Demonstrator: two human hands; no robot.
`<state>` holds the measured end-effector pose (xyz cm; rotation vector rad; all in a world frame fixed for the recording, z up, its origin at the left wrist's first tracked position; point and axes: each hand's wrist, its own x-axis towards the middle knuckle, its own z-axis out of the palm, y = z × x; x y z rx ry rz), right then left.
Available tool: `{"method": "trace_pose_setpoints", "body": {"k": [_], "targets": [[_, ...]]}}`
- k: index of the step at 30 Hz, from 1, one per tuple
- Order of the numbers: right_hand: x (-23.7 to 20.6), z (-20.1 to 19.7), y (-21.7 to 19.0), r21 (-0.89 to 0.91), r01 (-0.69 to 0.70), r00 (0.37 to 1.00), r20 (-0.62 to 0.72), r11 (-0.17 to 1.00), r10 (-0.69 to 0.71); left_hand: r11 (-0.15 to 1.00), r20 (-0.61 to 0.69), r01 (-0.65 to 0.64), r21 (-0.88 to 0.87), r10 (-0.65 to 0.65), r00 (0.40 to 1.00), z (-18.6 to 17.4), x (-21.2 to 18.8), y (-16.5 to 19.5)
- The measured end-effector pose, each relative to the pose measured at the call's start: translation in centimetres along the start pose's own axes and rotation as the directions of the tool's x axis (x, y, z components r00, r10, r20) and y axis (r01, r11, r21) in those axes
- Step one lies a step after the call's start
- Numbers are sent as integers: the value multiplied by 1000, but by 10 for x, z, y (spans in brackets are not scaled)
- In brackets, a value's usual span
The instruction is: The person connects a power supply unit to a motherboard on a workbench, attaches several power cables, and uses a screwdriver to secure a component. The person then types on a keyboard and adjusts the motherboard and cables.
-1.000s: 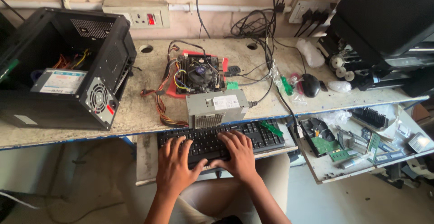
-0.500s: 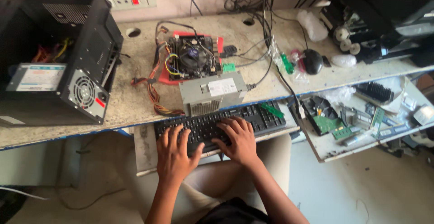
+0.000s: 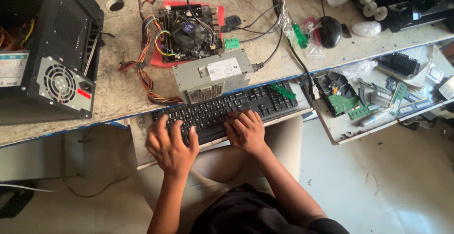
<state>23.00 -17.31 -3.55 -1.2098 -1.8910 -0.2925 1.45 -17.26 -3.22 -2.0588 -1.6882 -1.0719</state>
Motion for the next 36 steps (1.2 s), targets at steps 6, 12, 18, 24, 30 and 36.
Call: {"method": "trace_pose_setpoints", "body": {"k": [6, 12, 18, 24, 30, 36], "targets": [[1, -2, -1, 2, 4, 1000, -8, 1000, -4, 994, -36, 53, 98, -50, 998, 6, -6, 1], [2, -2, -5, 2, 9, 1000, -15, 1000, -9, 991, -65, 42, 126, -34, 997, 5, -8, -1], [3, -1, -8, 1, 8, 1000, -10, 1000, -8, 991, -76, 36, 127, -26, 997, 5, -11, -6], [3, 3, -14, -13, -28, 999, -16, 1000, 28, 993, -133, 20, 113, -5, 991, 6, -13, -11], [4, 8, -18, -34, -48, 999, 3, 998, 48, 998, 0, 27, 50, -27, 1000, 9, -11, -20], [16, -5, -12, 27, -61, 992, 112, 998, 58, 999, -46, 53, 0, -52, 998, 1, -2, -19]]}}
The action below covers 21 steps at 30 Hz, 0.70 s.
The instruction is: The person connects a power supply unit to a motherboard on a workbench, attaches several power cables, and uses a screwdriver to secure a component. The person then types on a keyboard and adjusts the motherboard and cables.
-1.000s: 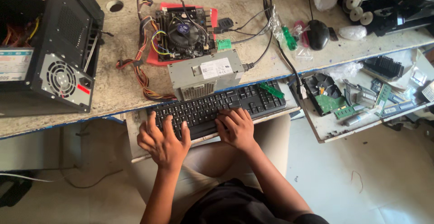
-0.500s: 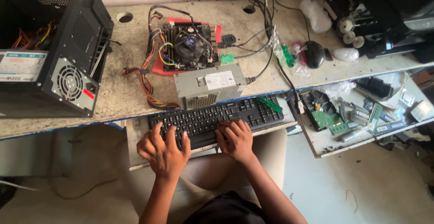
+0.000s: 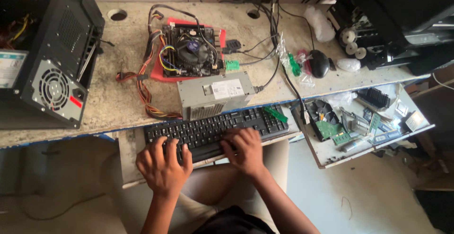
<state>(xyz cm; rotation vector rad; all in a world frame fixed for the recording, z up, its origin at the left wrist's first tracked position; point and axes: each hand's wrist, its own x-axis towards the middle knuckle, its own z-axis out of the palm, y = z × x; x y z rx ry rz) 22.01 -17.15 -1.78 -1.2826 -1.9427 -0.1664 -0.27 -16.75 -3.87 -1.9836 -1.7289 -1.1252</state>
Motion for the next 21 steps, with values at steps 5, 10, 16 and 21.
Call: {"method": "trace_pose_setpoints", "body": {"k": [5, 10, 16, 21], "targets": [[16, -39, 36, -282, -196, 975, -158, 939, 156, 1000, 31, -9, -14, 10, 999, -2, 5, 1], [19, -76, 70, -494, -324, 919, 39, 806, 393, 999, 8, -39, 6, 39, 999, 2, 3, 2], [10, -137, 89, -251, -439, 849, 198, 863, 490, 999, 6, -39, -8, 39, 999, 4, 2, 7], [-24, -202, 110, 8, -422, 906, -31, 907, 422, 999, 36, -22, 28, 21, 999, 10, 0, 11]]}}
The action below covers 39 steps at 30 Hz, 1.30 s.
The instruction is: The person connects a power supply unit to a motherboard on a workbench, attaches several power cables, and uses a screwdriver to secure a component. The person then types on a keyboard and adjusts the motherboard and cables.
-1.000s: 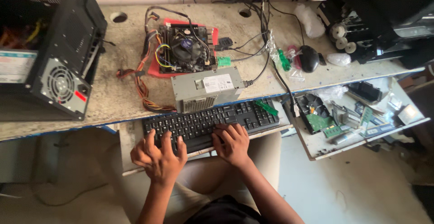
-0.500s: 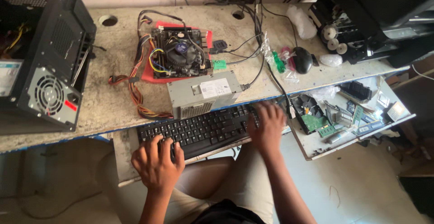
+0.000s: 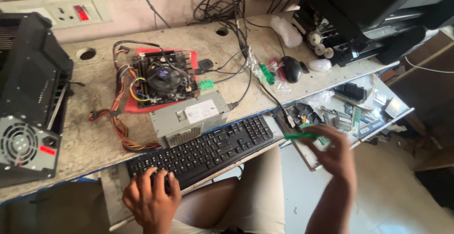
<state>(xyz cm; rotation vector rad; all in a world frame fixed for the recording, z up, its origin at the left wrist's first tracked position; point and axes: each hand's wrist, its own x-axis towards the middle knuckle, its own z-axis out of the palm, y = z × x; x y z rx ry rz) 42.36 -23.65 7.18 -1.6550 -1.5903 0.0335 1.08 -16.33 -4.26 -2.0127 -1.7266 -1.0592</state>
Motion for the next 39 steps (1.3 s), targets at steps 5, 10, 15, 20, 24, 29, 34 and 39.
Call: {"method": "trace_pose_setpoints", "body": {"k": [5, 10, 15, 20, 24, 29, 34, 39], "targets": [[-13, -18, 44, 539, 140, 853, -492, 831, 175, 1000, -4, 9, 11, -9, 1000, 1, -2, 4], [4, 1, 92, 564, 131, 638, -678, 816, 366, 1000, 2, -3, -4, 3, 1000, -1, 2, 5], [46, 38, 128, 534, 201, 579, -741, 821, 340, 1000, -34, -14, -21, 13, 999, -3, 4, 5], [84, 57, 124, 142, -117, 679, -711, 983, 183, 998, -35, -17, -62, 15, 999, -10, 9, 4], [73, 84, 81, -282, -67, 680, -715, 957, -163, 996, -7, -7, -87, 7, 1000, -13, 15, 3], [28, 154, -5, -141, 454, 804, -361, 880, -473, 995, 122, 16, -97, -4, 993, -18, 20, 4], [1, 173, -66, -39, 408, 912, -20, 912, -409, 998, 179, 9, -57, 2, 984, -22, 24, 6], [7, 164, -79, -106, 206, 978, 38, 973, -203, 1000, 259, -7, 3, 6, 966, -23, 22, 9]]}}
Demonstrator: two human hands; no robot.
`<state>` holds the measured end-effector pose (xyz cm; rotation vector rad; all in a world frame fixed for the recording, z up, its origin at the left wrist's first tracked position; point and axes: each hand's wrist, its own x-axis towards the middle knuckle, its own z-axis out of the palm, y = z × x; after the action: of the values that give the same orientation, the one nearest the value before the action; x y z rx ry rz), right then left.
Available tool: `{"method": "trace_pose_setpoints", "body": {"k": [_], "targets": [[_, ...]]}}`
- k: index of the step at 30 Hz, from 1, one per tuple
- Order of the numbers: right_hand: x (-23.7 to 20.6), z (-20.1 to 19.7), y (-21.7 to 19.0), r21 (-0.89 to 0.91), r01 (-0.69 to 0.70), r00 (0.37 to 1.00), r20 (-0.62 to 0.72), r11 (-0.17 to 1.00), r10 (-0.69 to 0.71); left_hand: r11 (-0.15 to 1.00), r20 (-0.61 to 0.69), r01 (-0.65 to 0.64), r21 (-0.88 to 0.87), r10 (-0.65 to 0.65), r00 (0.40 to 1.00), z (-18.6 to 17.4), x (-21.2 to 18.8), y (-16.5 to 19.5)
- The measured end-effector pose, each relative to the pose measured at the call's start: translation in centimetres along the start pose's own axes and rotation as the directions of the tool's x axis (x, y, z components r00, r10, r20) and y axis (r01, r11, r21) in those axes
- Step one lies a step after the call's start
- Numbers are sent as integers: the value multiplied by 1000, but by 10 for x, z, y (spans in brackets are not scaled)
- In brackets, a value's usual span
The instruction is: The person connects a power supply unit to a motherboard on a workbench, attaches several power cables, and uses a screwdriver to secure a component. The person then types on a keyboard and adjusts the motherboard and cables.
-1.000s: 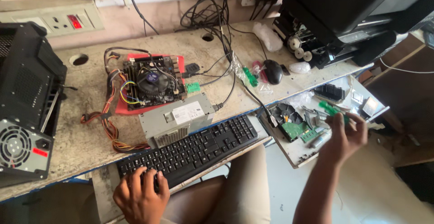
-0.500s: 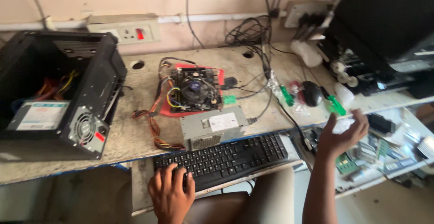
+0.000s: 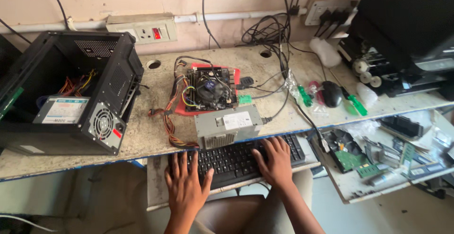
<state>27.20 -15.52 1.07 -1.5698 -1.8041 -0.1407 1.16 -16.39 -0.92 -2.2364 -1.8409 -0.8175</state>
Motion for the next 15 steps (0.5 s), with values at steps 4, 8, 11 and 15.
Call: {"method": "trace_pose_setpoints", "body": {"k": [4, 8, 11, 15], "targets": [[-1, -3, -4, -36, -31, 997, 73, 999, 34, 997, 33, 14, 80, -17, 999, -2, -5, 2], [-6, -7, -7, -28, -24, 999, 32, 999, 25, 998, 16, 0, 63, -1, 1000, -8, -13, 4], [-12, -9, -8, -1, -29, 999, -18, 1000, 29, 998, 31, 2, 64, -4, 1000, -12, -17, 4], [-21, -9, -7, 24, -6, 996, -87, 1000, 8, 999, 47, 26, 35, -28, 998, -14, -21, 5]]}}
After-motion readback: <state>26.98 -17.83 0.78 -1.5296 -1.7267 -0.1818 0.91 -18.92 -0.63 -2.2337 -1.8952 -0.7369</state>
